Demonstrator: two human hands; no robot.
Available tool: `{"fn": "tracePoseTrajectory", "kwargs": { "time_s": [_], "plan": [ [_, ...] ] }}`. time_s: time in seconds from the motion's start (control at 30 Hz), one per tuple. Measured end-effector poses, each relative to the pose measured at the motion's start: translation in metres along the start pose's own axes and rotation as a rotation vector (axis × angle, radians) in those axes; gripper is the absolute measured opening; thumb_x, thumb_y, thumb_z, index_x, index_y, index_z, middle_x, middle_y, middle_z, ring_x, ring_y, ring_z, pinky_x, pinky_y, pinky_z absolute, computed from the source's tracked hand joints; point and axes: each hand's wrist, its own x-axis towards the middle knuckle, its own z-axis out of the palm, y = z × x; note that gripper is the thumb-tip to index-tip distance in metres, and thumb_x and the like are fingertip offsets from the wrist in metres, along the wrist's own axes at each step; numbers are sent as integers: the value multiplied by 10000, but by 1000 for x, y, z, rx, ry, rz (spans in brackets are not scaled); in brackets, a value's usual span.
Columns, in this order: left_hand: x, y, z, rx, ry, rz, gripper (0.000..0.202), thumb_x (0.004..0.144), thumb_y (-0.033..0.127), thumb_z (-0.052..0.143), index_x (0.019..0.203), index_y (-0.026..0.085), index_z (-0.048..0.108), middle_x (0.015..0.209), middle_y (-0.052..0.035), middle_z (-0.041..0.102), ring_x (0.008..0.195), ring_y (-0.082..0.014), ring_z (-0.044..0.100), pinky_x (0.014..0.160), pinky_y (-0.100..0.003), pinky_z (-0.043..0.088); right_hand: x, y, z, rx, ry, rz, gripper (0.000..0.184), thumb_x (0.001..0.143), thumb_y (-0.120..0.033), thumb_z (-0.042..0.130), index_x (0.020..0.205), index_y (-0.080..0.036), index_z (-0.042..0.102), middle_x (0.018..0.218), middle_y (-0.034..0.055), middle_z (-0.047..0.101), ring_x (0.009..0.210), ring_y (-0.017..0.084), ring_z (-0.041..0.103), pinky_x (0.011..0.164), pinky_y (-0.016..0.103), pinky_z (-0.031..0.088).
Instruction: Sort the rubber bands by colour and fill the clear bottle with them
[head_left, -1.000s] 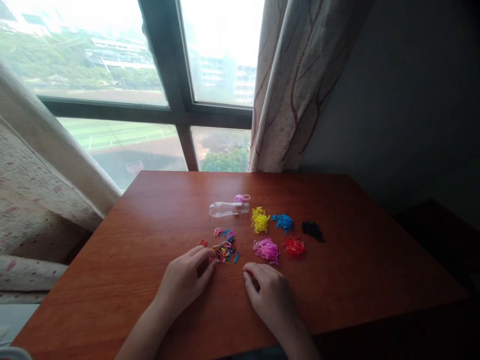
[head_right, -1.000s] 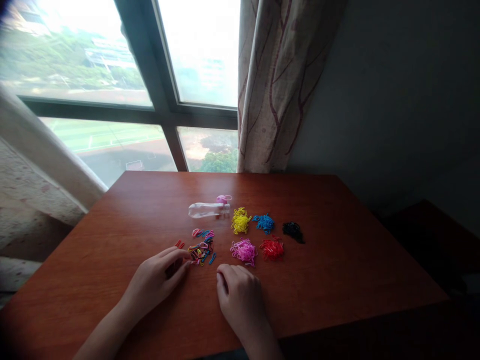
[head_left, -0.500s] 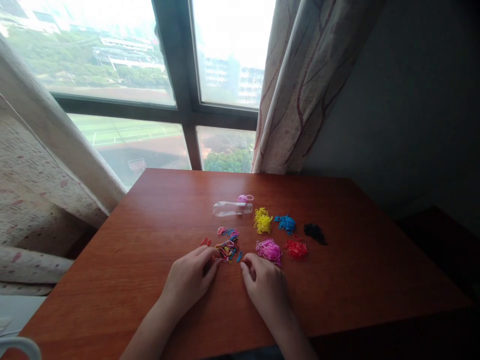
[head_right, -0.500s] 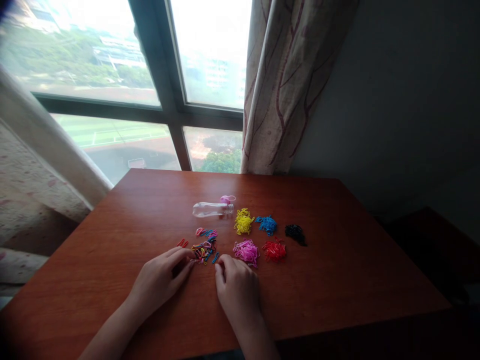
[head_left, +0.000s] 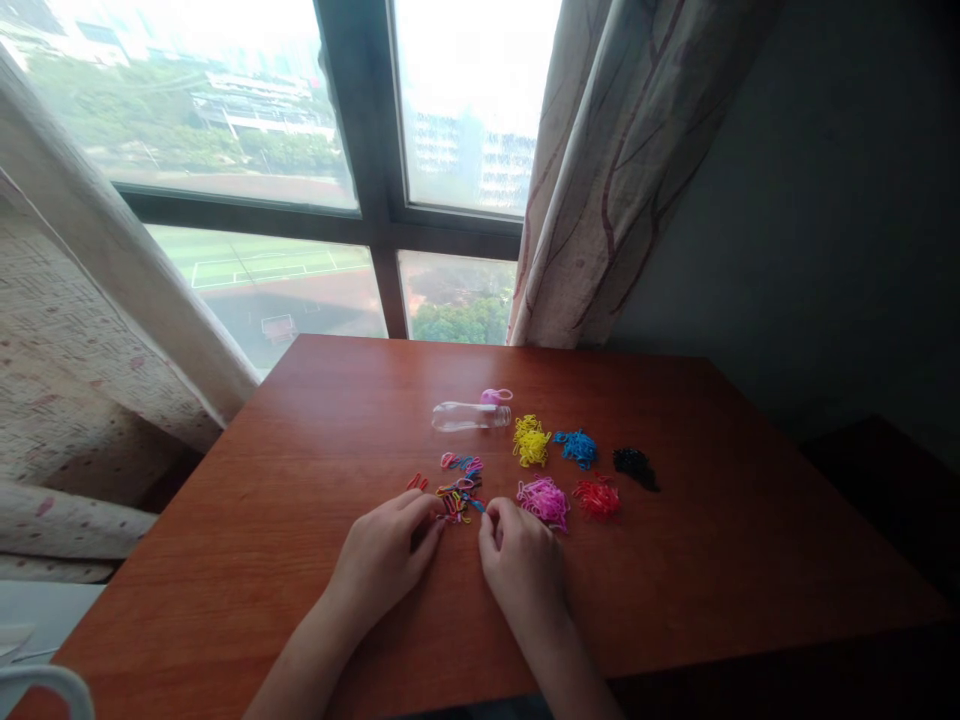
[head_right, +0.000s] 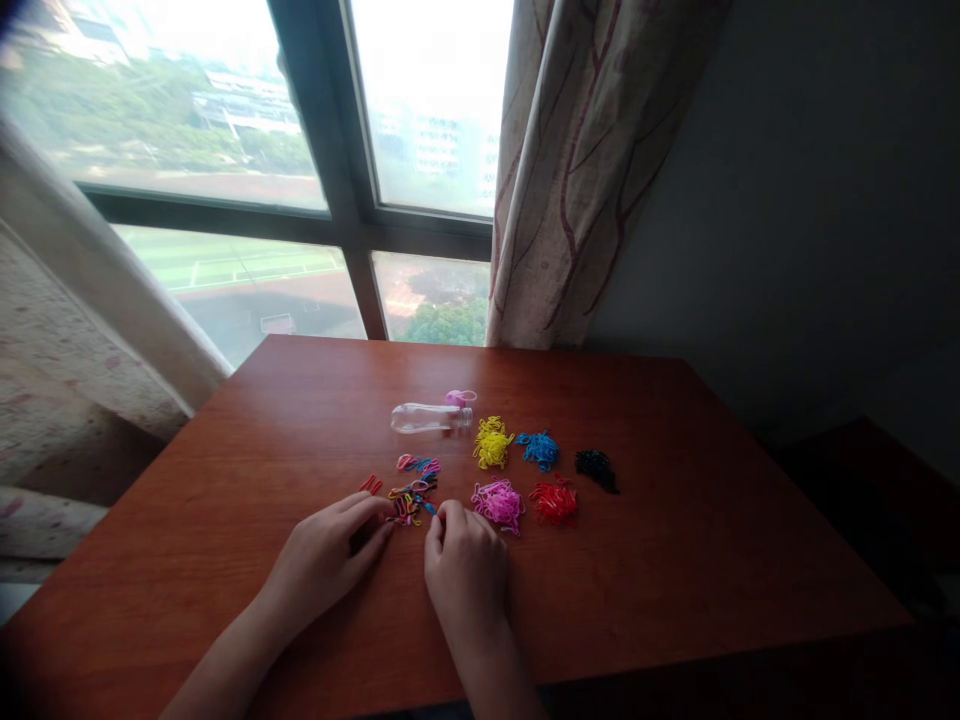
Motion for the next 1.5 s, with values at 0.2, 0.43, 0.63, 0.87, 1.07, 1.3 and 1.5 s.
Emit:
{"fn": "tracePoseTrajectory", "kwargs": {
  "time_s": [0.2,0.43,0.63,0.87,1.07,1.3,1.5],
  "plan": [
    [0,-1,0,-34,3,-13,151,914,236,489,900,237,640,869,-21,671,776,-174,643,684,-253,465,-3,3,2,35,3,3,126,860,-121,568,787,-219,601,656,-10,655,613,157,625,572,251,320],
    [0,-3,0,-55,-25,-23,160,922,235,481,913,230,640,886,-29,668,795,-183,638,709,-268,467,-7,5,-1,222,22,23,152,880,-177,527,757,-209,609,584,-24,594,547,140,573,573,243,329],
    [0,-4,0,-67,-34,-9,164,931,232,473,909,230,635,903,-29,670,821,-184,638,729,-268,464,-9,14,-24,277,94,28,187,895,-255,512,763,-206,635,559,-25,558,507,130,539,547,234,347],
    [0,-7,2,-73,-34,3,161,928,215,471,902,228,629,916,-24,668,839,-185,639,726,-261,454,45,93,-59,9,222,126,227,853,-360,528,764,-198,659,580,1,608,535,153,561,569,254,352],
    [-1,-6,3,-60,-38,-12,153,921,214,484,888,234,632,908,-15,670,831,-183,639,712,-258,444,79,135,-63,-62,162,192,229,822,-380,521,767,-209,664,610,6,635,563,162,580,557,255,335],
    [-1,-7,5,-53,-32,-15,147,925,219,485,896,237,628,926,-9,675,842,-177,640,718,-257,444,71,133,-63,-58,200,183,267,847,-397,503,843,-206,690,655,28,663,612,191,611,591,273,369],
    [-1,-6,4,-35,-33,-11,144,926,230,489,887,238,627,922,-8,678,840,-177,646,709,-255,447,42,98,-59,110,206,133,267,883,-405,525,860,-198,692,671,26,675,607,175,626,617,258,425]
  ]
}}
